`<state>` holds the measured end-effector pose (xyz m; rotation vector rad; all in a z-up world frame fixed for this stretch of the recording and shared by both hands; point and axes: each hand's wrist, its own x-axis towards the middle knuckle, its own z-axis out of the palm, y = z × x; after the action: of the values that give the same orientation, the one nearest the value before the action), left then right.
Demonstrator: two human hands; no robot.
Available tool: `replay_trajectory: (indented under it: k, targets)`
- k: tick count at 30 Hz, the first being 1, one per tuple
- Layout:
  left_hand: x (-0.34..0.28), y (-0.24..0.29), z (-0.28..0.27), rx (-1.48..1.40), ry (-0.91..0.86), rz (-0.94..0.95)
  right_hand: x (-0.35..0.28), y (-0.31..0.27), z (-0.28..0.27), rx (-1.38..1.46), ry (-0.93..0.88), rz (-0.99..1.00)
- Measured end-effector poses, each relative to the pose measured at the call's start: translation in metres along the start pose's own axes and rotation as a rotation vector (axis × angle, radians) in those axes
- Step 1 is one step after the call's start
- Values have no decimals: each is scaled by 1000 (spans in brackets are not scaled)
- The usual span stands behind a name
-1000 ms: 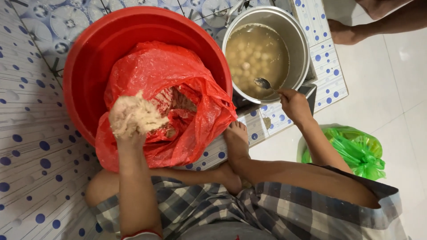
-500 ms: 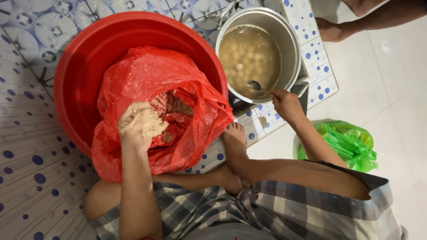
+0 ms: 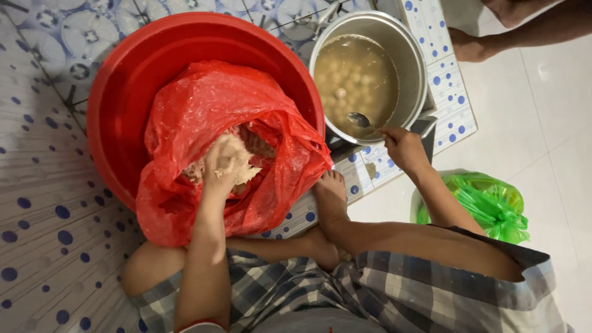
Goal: The person forms meatballs from a meat mixture and scoops them into a pot of water using a spoon.
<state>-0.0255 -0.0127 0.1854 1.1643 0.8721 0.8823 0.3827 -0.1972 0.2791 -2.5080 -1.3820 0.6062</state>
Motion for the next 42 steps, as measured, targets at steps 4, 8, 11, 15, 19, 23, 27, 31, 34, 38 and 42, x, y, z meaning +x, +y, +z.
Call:
replay_trajectory:
  k: [4,8,11,15,19,23,27,31,34,38,42]
  targets:
    - [11,-21,14,111,-29,59,1,8,4,-7,-4,0]
    - [14,7,25,-47,53,-115,0,-1,2,-26,18,-1]
    - [12,33,26,38,60,-123,0,-1,4,-43,14,-2]
    - [14,8,13,205,12,36,1,2,5,-71,11,0]
    - [12,30,14,157,121,94,-1,-10,0,-52,12,14]
    - [16,29,15,62,49,156,-1,-3,1,-74,1,20]
    - [26,-47,7,-106,-79,173,-1,-3,1,-53,-3,18]
    - [14,41,21,47,-8,174,-2,-8,1,-54,10,19]
    - [13,49,17,91,-28,-4,0,-5,4,-64,13,-6]
    - [10,10,11,190,55,144,-1,-5,5,-71,11,7]
    - [8,12,10,225,132,116,-3,-11,2,-62,14,2]
